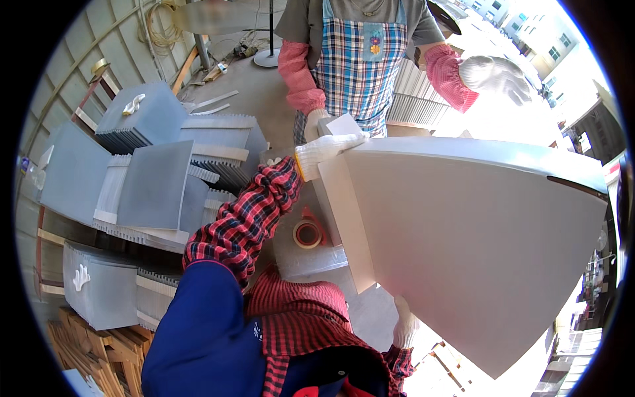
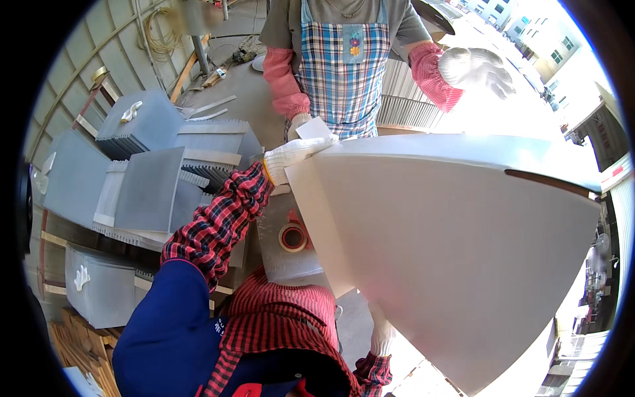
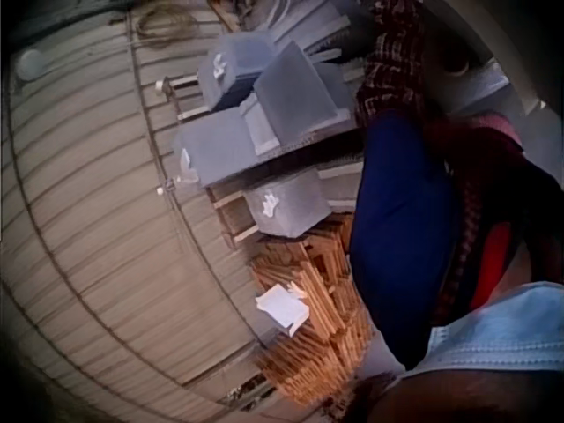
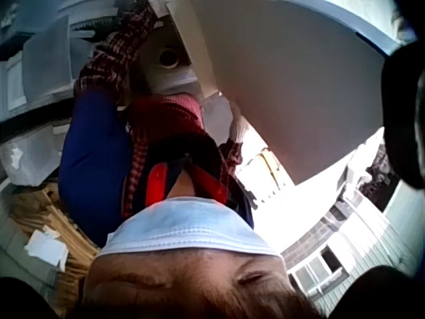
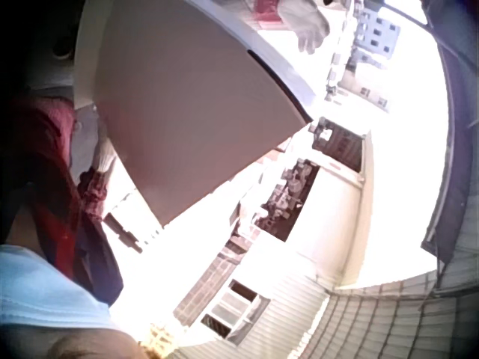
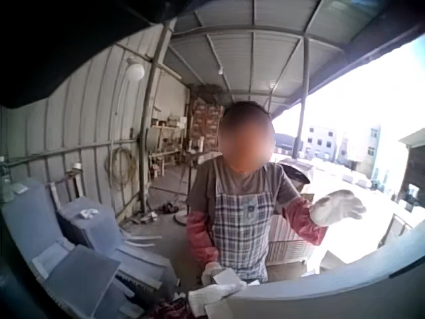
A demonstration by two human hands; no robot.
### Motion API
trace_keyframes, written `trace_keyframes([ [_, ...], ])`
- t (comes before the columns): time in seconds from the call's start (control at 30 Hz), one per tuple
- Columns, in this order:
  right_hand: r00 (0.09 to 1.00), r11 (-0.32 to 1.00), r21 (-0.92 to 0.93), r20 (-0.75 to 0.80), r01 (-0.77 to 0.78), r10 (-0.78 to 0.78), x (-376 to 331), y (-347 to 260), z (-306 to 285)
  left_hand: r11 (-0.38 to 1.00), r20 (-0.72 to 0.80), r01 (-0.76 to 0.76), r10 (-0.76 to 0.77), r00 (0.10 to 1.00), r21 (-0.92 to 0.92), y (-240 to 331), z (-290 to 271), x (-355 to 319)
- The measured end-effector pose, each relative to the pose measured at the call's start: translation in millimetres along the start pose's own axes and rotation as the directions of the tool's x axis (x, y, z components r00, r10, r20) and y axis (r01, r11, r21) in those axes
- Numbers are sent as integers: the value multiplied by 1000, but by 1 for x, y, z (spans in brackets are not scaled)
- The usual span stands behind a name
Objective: The person picks up gray rectangular panels from a stack, places them on a table, and wipes them with a cloth. The person then stacks the panels back onto a rack. The person also handles cardboard pieces and places them on the table.
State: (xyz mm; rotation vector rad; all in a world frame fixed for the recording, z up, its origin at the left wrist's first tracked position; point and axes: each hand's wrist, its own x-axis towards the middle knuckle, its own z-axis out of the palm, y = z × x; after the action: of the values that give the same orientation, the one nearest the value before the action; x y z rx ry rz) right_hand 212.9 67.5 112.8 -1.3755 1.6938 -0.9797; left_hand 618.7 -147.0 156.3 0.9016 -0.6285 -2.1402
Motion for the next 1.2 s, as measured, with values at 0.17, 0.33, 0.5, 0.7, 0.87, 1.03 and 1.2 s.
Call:
trace_keyframes([
  [0.17,975,985,171,-217,-10,47,-30,-51,43,939,112,182,-223,968,292,42,-33,30],
  [0.33,956,992,-118,-294,-46,10,-35,-57,49,686,94,-352,384,919,636,40,5,18],
  [0.5,950,994,9,-292,-110,108,-31,-65,55,678,65,-336,392,918,654,50,-11,21],
  [0.7,990,988,-125,-119,-88,73,-4,-122,83,796,151,-206,145,978,570,76,-104,56],
  [0.87,992,935,-340,-45,97,-119,16,-135,96,632,-64,-469,634,771,617,56,-146,45],
  [1.03,992,949,-295,101,108,-81,10,-161,96,610,0,-527,654,757,593,43,-183,59],
  [1.2,967,882,-438,247,174,-67,11,-118,94,374,125,-464,656,745,803,42,-186,57],
])
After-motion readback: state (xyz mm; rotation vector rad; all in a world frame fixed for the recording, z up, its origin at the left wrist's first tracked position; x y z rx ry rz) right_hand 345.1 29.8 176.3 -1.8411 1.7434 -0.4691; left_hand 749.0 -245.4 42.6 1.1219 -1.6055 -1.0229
